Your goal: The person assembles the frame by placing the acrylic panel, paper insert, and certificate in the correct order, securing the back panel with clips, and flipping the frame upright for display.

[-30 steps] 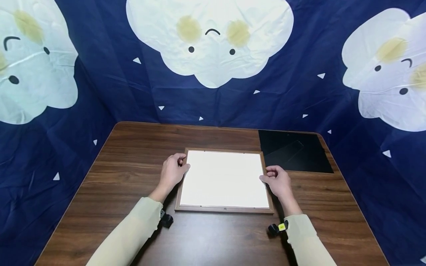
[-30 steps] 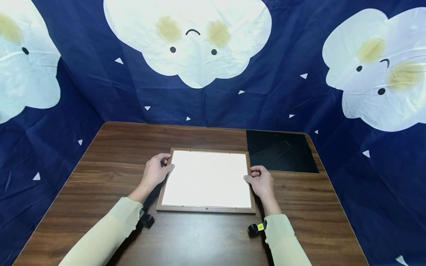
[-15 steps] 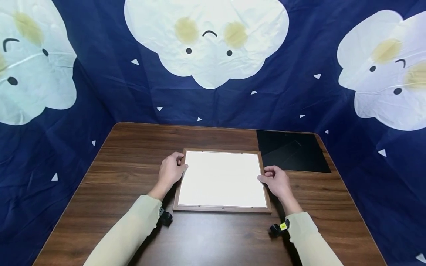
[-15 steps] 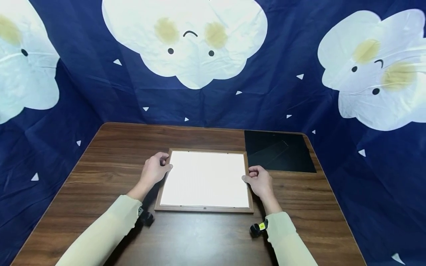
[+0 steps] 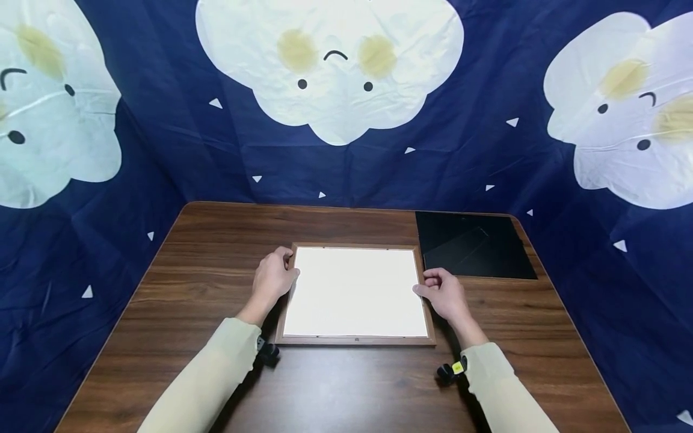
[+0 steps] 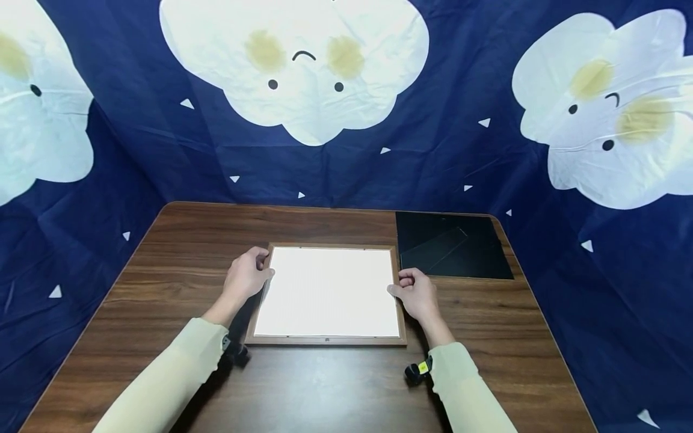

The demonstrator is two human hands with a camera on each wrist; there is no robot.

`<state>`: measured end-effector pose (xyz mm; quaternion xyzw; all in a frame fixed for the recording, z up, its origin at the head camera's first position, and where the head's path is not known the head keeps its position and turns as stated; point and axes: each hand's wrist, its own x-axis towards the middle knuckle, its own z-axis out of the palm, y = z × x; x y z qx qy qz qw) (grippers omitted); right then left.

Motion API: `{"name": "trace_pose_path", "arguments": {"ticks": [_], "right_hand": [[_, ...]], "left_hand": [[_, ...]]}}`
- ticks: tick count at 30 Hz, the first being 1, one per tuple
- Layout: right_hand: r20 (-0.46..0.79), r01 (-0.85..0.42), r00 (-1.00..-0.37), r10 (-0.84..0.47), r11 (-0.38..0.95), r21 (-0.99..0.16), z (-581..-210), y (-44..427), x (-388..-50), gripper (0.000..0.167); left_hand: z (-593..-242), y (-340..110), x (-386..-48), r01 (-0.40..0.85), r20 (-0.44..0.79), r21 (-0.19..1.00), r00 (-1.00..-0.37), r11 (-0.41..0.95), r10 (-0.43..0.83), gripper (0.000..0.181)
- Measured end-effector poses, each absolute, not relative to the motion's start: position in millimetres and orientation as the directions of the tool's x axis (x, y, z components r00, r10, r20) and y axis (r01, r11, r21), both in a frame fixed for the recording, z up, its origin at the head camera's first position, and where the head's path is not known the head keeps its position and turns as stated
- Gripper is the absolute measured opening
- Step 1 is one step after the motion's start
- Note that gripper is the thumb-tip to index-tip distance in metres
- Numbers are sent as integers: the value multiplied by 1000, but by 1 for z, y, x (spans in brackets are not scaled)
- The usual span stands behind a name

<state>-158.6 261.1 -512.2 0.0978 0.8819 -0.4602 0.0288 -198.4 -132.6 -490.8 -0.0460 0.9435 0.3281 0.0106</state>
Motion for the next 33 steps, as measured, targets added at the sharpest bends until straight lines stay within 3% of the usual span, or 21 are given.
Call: {"name": "trace_pose_path", "arguments": {"ticks": [10, 15, 23, 33], "right_hand": [[-140, 160, -987, 78, 572, -804, -509, 265, -160, 43], [-107, 94, -994, 15, 605, -791, -506, 277, -162, 40], [-49, 37, -999, 4, 712, -701, -492, 308, -171, 38], [-15, 14, -1000, 6, 790, -613, -482, 338, -182, 39]], "left_hand": [[-479, -134, -205, -76, -128, 500, -992, 862, -13, 57], [-470, -118, -208, 41, -17, 443, -998, 896, 54, 55], [-451, -59, -219, 286, 133, 536, -958, 794, 255, 42], [-445, -3, -239, 299, 82, 619, -944, 727, 319, 36]]}}
